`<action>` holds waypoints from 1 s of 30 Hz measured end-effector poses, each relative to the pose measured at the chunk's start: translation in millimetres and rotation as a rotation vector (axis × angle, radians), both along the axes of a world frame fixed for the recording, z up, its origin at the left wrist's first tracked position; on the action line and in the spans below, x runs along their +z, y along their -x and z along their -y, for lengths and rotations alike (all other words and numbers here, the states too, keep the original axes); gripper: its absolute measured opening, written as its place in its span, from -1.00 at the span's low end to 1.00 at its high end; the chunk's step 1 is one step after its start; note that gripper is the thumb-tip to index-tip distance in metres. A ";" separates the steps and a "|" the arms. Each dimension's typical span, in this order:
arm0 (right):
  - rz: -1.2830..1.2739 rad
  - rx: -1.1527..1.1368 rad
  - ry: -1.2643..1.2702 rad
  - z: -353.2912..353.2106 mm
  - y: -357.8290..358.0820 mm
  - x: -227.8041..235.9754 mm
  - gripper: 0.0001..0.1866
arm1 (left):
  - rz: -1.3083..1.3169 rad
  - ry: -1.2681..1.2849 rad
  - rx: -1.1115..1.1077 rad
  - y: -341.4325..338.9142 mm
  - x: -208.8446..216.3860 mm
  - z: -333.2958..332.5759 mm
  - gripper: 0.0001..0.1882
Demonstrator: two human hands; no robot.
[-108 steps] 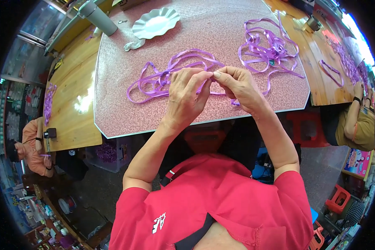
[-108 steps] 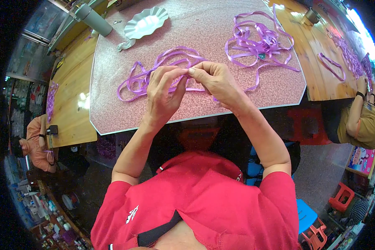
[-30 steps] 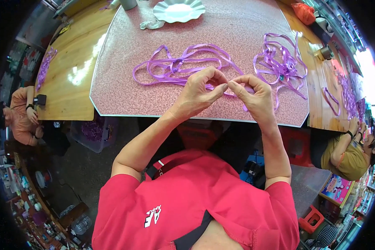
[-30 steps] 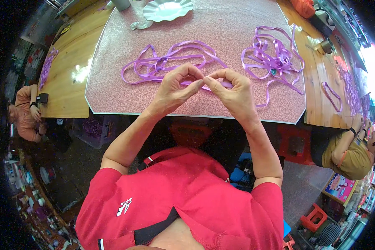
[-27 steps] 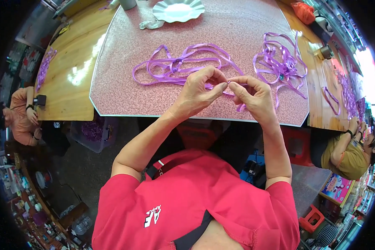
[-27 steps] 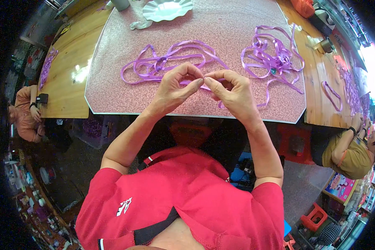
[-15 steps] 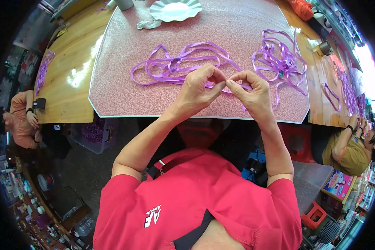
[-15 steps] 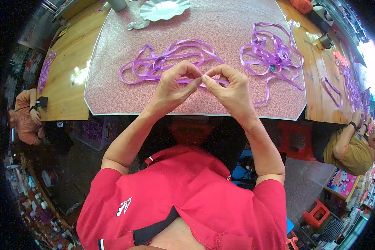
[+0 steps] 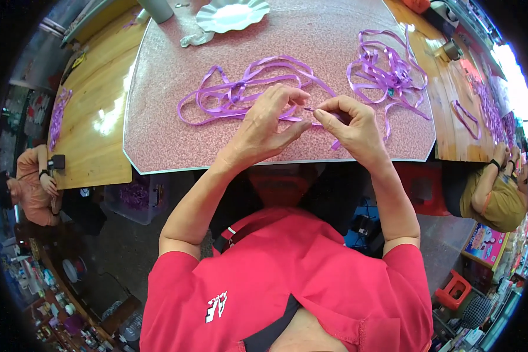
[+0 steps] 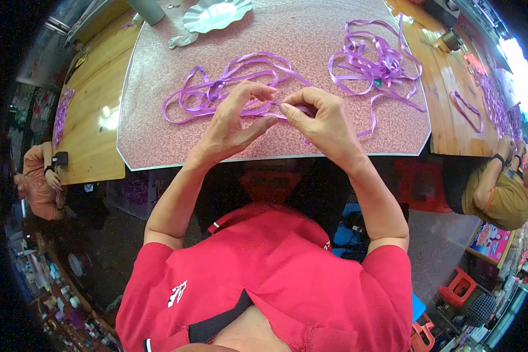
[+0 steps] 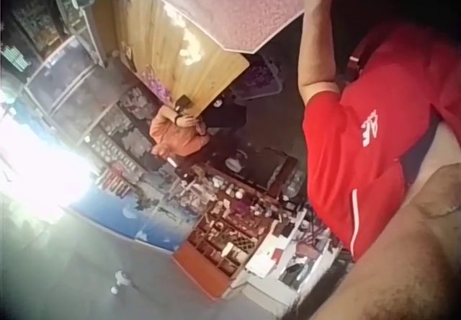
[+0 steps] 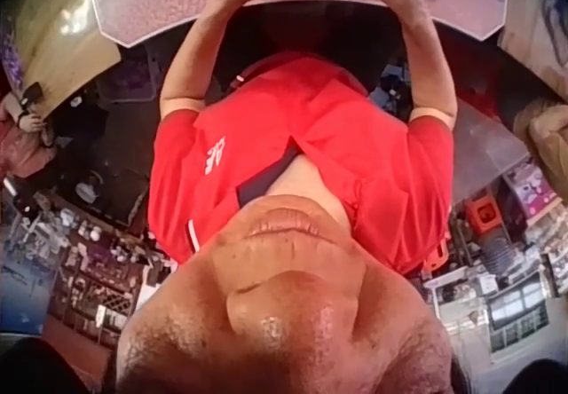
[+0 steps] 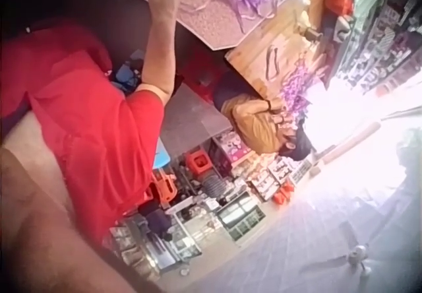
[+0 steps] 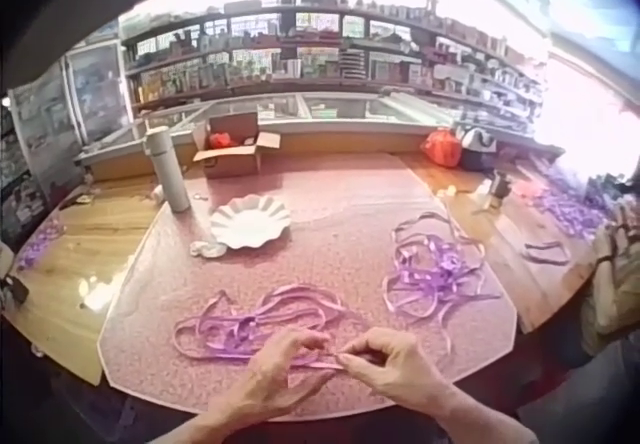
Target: Sorting and preparing purple plastic ribbons on a table in a workshop environment.
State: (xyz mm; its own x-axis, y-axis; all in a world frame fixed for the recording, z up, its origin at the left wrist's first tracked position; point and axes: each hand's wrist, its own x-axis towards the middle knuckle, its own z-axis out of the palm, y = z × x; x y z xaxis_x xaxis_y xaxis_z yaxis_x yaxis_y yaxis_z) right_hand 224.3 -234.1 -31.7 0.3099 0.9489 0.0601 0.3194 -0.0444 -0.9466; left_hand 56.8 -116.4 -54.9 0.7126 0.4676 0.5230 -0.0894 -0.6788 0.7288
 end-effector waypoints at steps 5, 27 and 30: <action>0.151 0.051 -0.071 1.0 4.0 12.8 -0.88 | -0.120 -0.402 -0.011 3.2 9.1 -10.9 -0.73; 0.126 0.192 -0.325 -5.5 10.7 3.4 -0.94 | -0.158 0.753 -0.354 39.5 0.2 -7.7 -0.52; 0.098 0.164 -0.223 -1.0 7.7 8.7 -0.95 | -0.089 0.934 -0.293 31.5 -5.8 -4.2 -0.48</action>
